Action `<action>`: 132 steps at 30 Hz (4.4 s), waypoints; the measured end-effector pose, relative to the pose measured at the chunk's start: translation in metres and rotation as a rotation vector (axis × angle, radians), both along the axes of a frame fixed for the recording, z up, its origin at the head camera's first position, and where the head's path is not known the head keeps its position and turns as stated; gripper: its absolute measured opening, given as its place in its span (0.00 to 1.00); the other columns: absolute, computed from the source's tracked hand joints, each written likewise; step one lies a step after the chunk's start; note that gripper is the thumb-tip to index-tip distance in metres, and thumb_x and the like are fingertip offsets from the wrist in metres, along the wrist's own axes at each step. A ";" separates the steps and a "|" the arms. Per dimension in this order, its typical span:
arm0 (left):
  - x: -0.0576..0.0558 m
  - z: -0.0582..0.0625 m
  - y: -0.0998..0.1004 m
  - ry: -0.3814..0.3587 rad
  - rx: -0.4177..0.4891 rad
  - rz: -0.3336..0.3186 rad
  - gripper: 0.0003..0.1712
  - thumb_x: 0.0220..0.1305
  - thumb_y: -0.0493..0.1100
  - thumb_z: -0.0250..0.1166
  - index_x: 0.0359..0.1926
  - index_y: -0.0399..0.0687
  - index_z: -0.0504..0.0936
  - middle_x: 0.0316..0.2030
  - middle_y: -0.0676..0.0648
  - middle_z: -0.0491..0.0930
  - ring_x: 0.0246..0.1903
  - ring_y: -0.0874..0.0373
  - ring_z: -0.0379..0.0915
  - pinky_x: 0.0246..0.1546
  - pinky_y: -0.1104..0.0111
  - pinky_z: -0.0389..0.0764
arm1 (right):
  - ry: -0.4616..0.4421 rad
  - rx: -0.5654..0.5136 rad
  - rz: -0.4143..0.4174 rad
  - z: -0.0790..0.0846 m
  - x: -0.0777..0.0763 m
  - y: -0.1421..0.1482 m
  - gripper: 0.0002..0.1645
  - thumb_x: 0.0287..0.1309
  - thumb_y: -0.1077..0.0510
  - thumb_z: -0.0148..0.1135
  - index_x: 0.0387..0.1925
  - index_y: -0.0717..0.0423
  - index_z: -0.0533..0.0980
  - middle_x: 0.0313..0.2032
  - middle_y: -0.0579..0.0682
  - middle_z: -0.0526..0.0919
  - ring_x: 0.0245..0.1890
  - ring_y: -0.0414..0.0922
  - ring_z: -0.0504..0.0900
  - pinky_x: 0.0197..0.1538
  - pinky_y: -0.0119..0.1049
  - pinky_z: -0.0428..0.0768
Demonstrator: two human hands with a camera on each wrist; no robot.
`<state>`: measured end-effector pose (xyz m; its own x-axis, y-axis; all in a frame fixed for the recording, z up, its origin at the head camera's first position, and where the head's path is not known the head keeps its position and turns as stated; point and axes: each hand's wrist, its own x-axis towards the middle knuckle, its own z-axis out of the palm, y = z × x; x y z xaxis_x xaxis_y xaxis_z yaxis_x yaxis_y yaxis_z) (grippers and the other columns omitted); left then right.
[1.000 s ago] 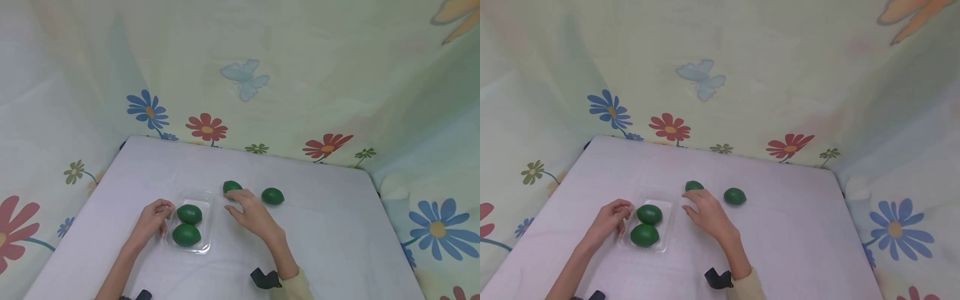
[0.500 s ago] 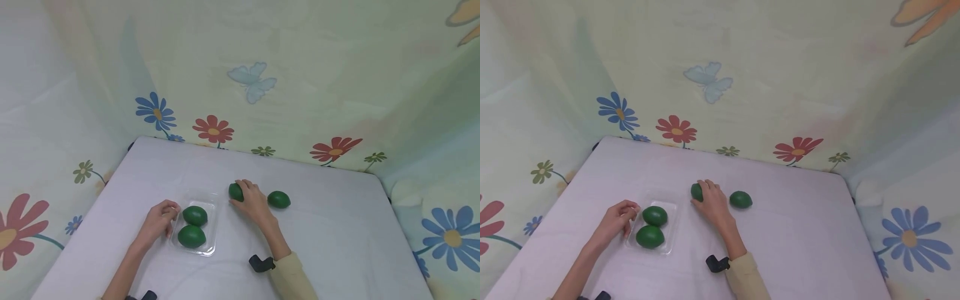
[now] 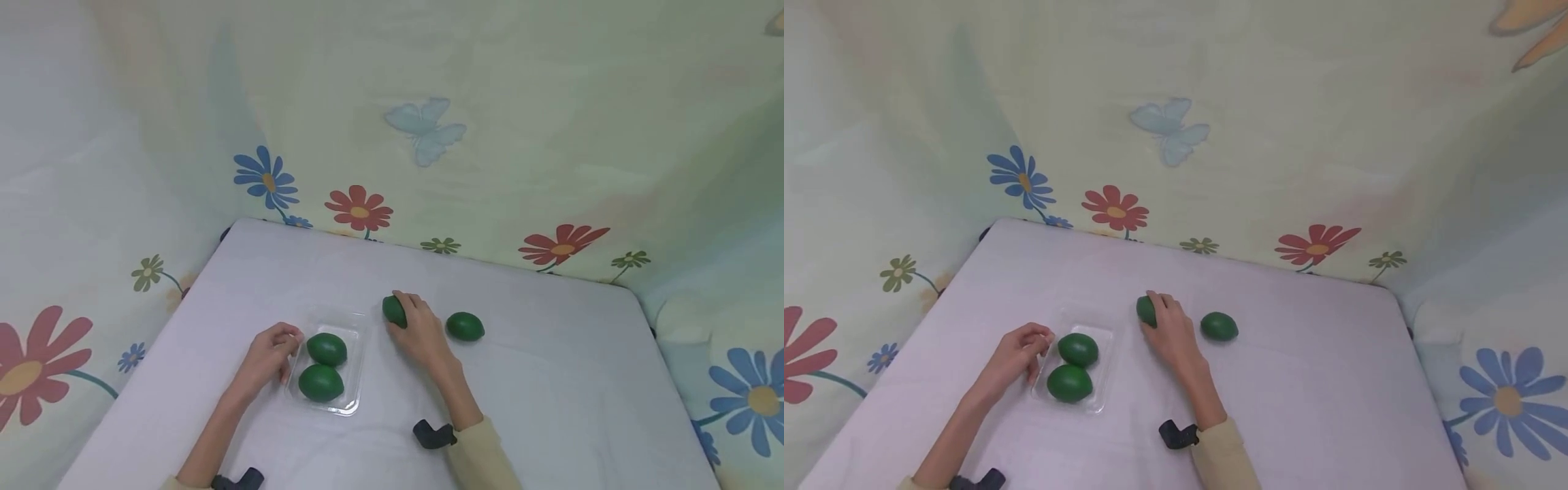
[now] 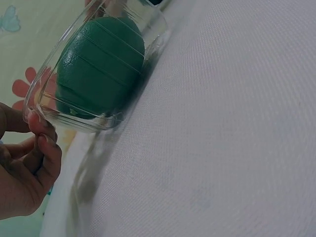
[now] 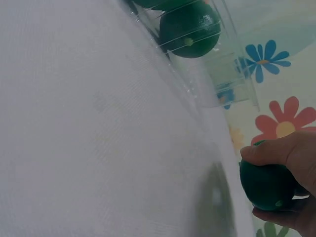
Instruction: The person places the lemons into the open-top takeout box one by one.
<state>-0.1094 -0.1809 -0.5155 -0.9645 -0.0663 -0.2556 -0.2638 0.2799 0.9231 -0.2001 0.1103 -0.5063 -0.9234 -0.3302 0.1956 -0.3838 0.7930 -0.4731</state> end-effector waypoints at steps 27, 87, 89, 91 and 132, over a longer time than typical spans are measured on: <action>-0.003 -0.002 0.010 0.015 0.033 -0.028 0.13 0.75 0.40 0.57 0.55 0.38 0.76 0.30 0.43 0.79 0.11 0.58 0.67 0.16 0.68 0.73 | 0.043 0.021 0.420 0.015 0.015 -0.077 0.38 0.62 0.49 0.74 0.70 0.52 0.71 0.65 0.51 0.78 0.63 0.47 0.76 0.66 0.44 0.79; -0.001 0.006 -0.004 0.017 0.018 -0.040 0.17 0.77 0.42 0.56 0.58 0.35 0.74 0.34 0.38 0.79 0.12 0.56 0.68 0.17 0.66 0.75 | -0.179 0.090 -0.019 0.015 0.009 0.124 0.41 0.62 0.59 0.73 0.73 0.58 0.66 0.69 0.68 0.70 0.67 0.68 0.73 0.64 0.65 0.75; -0.001 0.006 -0.004 0.019 0.012 -0.043 0.17 0.77 0.42 0.56 0.58 0.36 0.74 0.34 0.38 0.79 0.12 0.56 0.68 0.17 0.66 0.75 | -0.156 0.073 -0.028 0.014 0.010 0.124 0.39 0.62 0.60 0.72 0.72 0.58 0.67 0.68 0.67 0.72 0.66 0.67 0.74 0.64 0.64 0.75; -0.001 0.005 -0.003 0.019 0.007 -0.047 0.17 0.77 0.42 0.56 0.58 0.35 0.74 0.34 0.38 0.80 0.12 0.57 0.68 0.18 0.66 0.75 | -0.145 0.067 -0.040 0.012 0.011 0.124 0.38 0.62 0.61 0.71 0.71 0.59 0.67 0.67 0.67 0.72 0.65 0.66 0.75 0.64 0.64 0.76; 0.000 0.011 0.000 0.004 0.020 -0.041 0.17 0.75 0.42 0.56 0.58 0.36 0.76 0.35 0.40 0.79 0.12 0.59 0.69 0.17 0.67 0.74 | -0.053 -0.047 0.475 0.024 0.076 -0.033 0.43 0.59 0.48 0.76 0.71 0.49 0.67 0.63 0.53 0.78 0.61 0.47 0.81 0.61 0.40 0.82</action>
